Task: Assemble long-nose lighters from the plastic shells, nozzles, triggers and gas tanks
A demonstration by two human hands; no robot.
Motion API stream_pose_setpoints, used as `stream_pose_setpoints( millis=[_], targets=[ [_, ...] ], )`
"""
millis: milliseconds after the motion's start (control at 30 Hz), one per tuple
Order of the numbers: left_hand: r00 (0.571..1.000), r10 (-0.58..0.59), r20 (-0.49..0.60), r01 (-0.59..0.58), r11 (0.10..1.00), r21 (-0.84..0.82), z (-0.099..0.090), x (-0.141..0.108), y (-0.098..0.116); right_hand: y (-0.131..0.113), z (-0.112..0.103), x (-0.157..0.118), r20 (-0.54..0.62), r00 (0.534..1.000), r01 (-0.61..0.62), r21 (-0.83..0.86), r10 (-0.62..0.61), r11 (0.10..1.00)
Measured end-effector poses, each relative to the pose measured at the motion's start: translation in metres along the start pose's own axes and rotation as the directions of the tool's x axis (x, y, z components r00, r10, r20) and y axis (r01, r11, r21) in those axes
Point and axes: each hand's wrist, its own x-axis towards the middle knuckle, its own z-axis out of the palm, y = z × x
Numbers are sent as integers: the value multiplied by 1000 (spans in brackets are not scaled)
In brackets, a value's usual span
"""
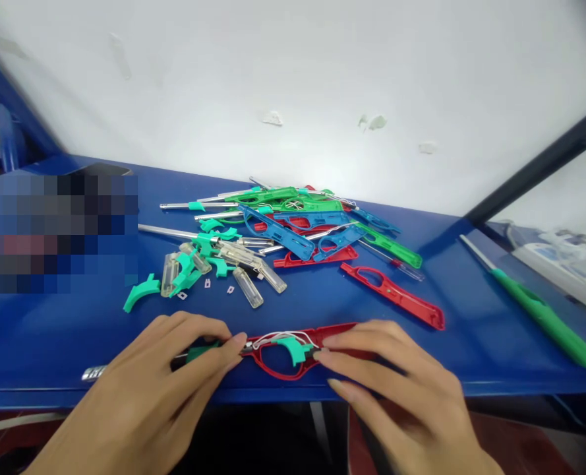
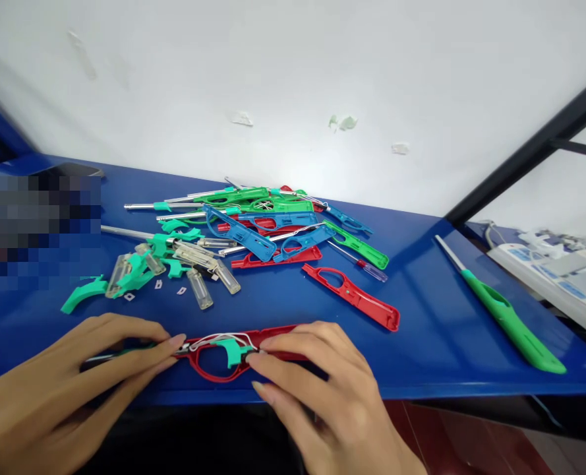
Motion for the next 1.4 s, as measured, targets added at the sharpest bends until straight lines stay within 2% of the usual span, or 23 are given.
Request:
stream_pose_setpoints(
  millis=[133, 333, 600, 867, 1133, 1300, 1400],
  targets=[
    [995, 79, 58, -82, 996, 48, 2, 0, -1, 1, 9, 0, -13, 996, 86, -94, -88, 992],
    [998, 25, 62, -27, 999, 32, 4, 0, 4, -1, 6, -1, -4, 997, 82, -102, -83, 991],
    [997, -7, 73, 5, 1000, 30, 2, 0, 3, -2, 2, 4, 45, 999, -12, 7, 11, 1000],
    [999, -26, 23, 26, 999, -22, 6, 3, 1, -1, 3, 0, 16, 996, -91, 30, 90, 995],
    [999, -5, 40, 6, 1000, -24, 13, 2, -2, 4, 4, 0, -111, 983, -144, 54, 149, 988],
    [998, 28, 59, -29, 1000, 10, 12, 3, -3, 3, 8, 0, -23, 994, -113, -84, 111, 990],
    [998, 57, 24, -58, 997, 47, 10, 6, 0, 1, 9, -1, 40, 996, -72, -160, 80, 985]
  ],
)
